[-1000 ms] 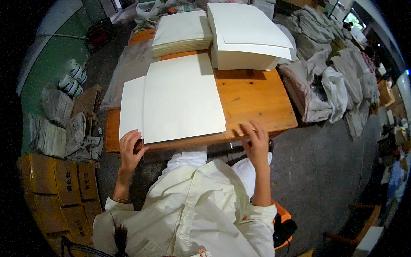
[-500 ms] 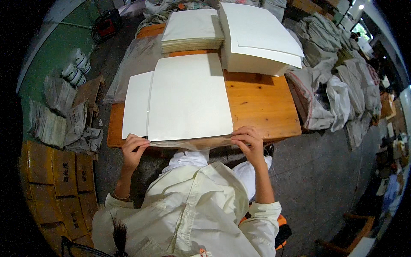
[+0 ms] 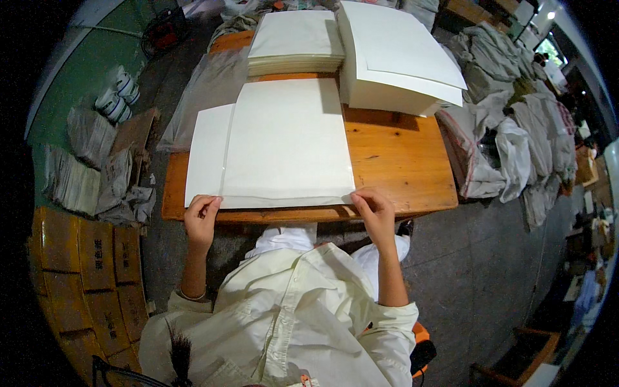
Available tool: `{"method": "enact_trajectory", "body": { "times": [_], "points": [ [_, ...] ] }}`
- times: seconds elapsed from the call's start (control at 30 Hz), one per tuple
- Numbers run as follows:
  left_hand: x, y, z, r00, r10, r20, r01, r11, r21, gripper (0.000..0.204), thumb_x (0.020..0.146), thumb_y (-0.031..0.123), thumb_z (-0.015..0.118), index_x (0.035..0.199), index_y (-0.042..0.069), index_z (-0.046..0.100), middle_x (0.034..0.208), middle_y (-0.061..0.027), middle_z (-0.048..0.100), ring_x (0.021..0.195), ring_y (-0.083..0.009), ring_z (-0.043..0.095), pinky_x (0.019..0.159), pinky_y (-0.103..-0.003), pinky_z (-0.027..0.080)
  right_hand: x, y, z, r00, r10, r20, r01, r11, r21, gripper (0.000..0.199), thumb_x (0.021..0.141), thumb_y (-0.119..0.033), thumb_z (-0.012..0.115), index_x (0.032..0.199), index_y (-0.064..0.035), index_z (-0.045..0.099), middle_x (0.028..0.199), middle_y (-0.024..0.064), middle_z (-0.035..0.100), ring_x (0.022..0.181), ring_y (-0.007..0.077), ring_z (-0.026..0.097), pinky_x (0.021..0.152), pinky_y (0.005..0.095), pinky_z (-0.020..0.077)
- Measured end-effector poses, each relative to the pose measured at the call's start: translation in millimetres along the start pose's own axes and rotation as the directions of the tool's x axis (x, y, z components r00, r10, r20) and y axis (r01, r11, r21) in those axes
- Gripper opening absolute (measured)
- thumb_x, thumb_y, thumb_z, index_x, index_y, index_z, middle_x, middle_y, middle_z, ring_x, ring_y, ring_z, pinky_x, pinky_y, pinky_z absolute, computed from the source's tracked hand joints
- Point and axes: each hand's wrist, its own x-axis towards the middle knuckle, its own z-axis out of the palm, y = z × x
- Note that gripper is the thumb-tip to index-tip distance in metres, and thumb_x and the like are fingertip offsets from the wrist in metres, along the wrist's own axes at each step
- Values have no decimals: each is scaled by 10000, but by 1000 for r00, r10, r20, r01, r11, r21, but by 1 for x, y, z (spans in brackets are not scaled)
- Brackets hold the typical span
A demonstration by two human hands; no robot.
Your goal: The person sits on the floor in a warehouse and repeatedly packages stacks of white paper. They place a stack of paper into a clear plastic bag, smooth the surface, and seal the bag. The person then places the packaged stack on the floor and repeats the process with a new stack.
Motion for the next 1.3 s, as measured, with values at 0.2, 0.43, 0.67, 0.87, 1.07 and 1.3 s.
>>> {"method": "enact_trajectory", "body": {
  "times": [0.2, 0.43, 0.67, 0.87, 1.07, 1.3],
  "points": [
    [15, 0, 9, 995, -73, -74, 77, 996, 51, 85, 841, 59, 670, 847, -25, 663, 720, -26, 554, 621, -82, 419, 552, -226, 352, 16, -3, 9, 987, -143, -69, 139, 989, -52, 94, 857, -61, 649, 894, 23, 671, 819, 51, 641, 771, 109, 574, 680, 230, 457],
    [27, -2, 14, 995, -79, -57, 90, 971, 223, 101, 811, 102, 695, 838, 5, 692, 698, -46, 595, 652, -152, 477, 601, -271, 403, 33, 10, 15, 986, 124, -112, -124, 992, 1, 157, 855, -109, 676, 919, 34, 688, 772, 29, 654, 682, 79, 553, 614, 209, 438],
    [42, 6, 15, 999, -27, -31, 36, 946, 323, 98, 777, 132, 711, 801, 37, 714, 757, -59, 652, 748, -216, 544, 666, -325, 435, 51, 2, 10, 983, 159, -95, -163, 986, -34, 197, 850, -144, 695, 927, 38, 696, 785, 50, 675, 712, 86, 586, 628, 218, 461],
    [36, 1, 14, 999, -30, -19, 35, 928, 370, 89, 757, 136, 725, 777, 50, 719, 754, -48, 656, 778, -220, 551, 730, -339, 422, 50, -5, 9, 973, 225, -59, -233, 949, -212, 185, 822, -120, 709, 905, 46, 695, 750, 37, 660, 656, 77, 555, 591, 210, 441],
    [34, -4, 19, 999, 9, -42, 10, 900, 437, 62, 749, 140, 730, 768, 82, 726, 734, -24, 644, 769, -213, 540, 752, -334, 390, 50, -11, 15, 973, 207, -105, -227, 944, -240, 186, 800, -92, 725, 916, 38, 658, 685, 25, 616, 621, 78, 537, 557, 216, 428],
    [32, -7, 22, 998, 58, -40, -34, 891, 453, 59, 755, 142, 724, 779, 91, 705, 711, -15, 617, 772, -207, 541, 756, -336, 382, 50, -9, 16, 974, 163, -159, -201, 942, -269, 326, 787, -89, 740, 986, -14, 492, 657, 32, 584, 601, 93, 531, 537, 231, 421]
  ]
}}
